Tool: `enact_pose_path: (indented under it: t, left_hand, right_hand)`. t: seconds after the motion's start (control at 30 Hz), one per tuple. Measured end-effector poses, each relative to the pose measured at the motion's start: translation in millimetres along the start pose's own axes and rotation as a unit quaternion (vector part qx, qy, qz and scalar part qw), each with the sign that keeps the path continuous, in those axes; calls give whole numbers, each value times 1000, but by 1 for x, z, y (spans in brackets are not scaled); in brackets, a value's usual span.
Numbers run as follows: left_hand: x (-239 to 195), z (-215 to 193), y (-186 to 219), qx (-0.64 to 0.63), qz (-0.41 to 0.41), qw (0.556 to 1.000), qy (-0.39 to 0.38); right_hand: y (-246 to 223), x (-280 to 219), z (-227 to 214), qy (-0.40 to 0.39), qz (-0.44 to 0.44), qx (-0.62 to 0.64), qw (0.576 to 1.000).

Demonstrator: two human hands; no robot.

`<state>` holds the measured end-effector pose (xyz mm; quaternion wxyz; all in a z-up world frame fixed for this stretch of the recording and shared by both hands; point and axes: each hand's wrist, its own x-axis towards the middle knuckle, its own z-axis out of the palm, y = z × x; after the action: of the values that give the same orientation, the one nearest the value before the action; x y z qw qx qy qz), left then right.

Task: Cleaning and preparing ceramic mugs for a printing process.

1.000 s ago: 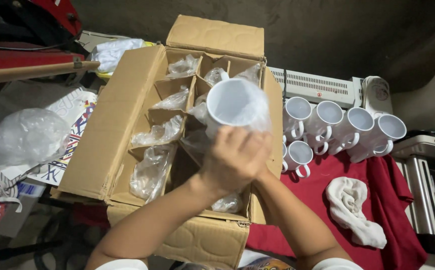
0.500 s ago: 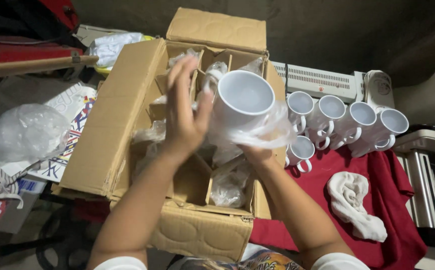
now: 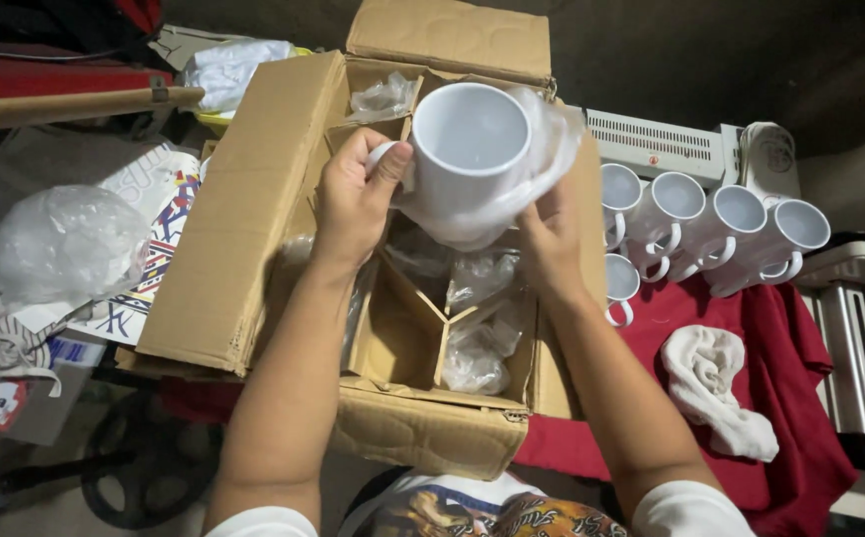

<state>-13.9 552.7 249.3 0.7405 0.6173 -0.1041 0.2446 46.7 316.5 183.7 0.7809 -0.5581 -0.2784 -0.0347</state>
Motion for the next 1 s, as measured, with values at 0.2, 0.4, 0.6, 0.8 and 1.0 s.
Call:
enact_pose_path:
  t: [0.2, 0.4, 0.6, 0.8, 1.0]
  left_hand:
    - [-1, -7, 7, 42, 28, 999, -3]
    - [2, -7, 32, -145, -11, 985, 92]
    - [5, -36, 12, -203, 88, 954, 204]
    - [-1, -14, 38, -105, 101, 966, 212]
    - [-10, 7, 27, -131, 56, 973, 180]
  right_hand:
    - [-58, 25, -2, -93, -84, -52, 991]
    - [-66, 3, 3, -101, -154, -373, 909]
    - [-55, -26, -6, -175, -134, -398, 890]
    - [-80, -49, 64, -367, 85, -286, 881]
    - [-47, -55, 126, -649, 16, -506, 568]
